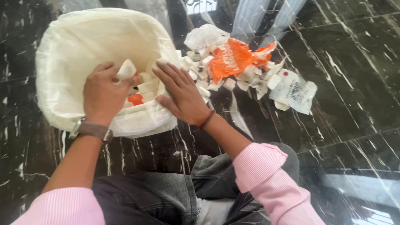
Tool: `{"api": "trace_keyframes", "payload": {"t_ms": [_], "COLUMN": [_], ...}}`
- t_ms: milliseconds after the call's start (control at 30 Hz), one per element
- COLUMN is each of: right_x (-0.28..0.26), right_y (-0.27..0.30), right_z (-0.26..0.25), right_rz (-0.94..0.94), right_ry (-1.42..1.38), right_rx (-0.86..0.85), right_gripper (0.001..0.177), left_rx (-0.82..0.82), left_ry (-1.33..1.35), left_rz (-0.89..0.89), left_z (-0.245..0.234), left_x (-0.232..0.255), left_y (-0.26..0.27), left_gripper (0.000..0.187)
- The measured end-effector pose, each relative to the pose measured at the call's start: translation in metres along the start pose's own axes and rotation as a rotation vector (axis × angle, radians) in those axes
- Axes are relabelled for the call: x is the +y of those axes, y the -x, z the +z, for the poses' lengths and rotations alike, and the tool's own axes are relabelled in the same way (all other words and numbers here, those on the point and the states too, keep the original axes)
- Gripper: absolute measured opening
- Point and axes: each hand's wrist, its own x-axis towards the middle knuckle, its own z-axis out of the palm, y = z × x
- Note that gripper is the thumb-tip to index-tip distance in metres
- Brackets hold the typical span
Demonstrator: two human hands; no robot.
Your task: The person sits on a dark marble floor and repeatedly picks up small white plastic pieces and orange fragments from a pile, placing them into a white plastic bag. The person handles the items one at a time, occasionally adjusting the bag opening.
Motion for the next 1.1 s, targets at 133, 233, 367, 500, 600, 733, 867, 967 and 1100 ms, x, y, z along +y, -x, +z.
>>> {"api": "trace_keyframes", "payload": {"t_ms": [133, 233, 367, 500, 600, 733, 867, 967, 1100], "right_x": [0.061, 0.139, 0.242, 0.295, 0.306, 0.305, 0.304, 0.289, 0.256], "right_y": [0.069, 0.136, 0.230, 0.266, 0.266, 0.274, 0.274, 0.263, 0.239], "right_z": [-0.008, -0.021, -0.067, -0.089, -0.101, -0.107, -0.102, -0.098, -0.096], "right_rz": [0.122, 0.412, 0.873, 1.270, 1.411, 1.459, 1.380, 1.322, 1.096], "right_ry": [0.047, 0.196, 0.486, 0.571, 0.628, 0.630, 0.613, 0.630, 0.797], "right_rx": [-0.055, -0.041, 0.019, -0.040, -0.229, -0.343, -0.281, -0.233, 0.037], "right_gripper": [0.074, 0.063, 0.046, 0.045, 0.046, 0.050, 0.075, 0.085, 0.079], "left_rx": [-0.044, -0.069, -0.086, -0.101, -0.116, -0.135, -0.133, -0.131, -0.116], "left_ry": [-0.030, -0.052, -0.084, -0.063, -0.070, -0.108, -0.113, -0.114, -0.085], "left_rz": [-0.067, -0.070, -0.025, -0.031, -0.067, -0.101, -0.058, -0.062, -0.088], "left_z": [0.007, 0.010, 0.010, 0.009, 0.009, 0.009, 0.010, 0.011, 0.010], "left_x": [-0.013, -0.022, -0.025, -0.023, -0.021, -0.022, -0.026, -0.027, -0.025], "left_y": [0.001, 0.001, 0.001, 0.002, 0.000, -0.001, -0.001, -0.001, 0.001], "left_gripper": [0.040, 0.041, 0.039, 0.044, 0.048, 0.063, 0.067, 0.062, 0.058]}}
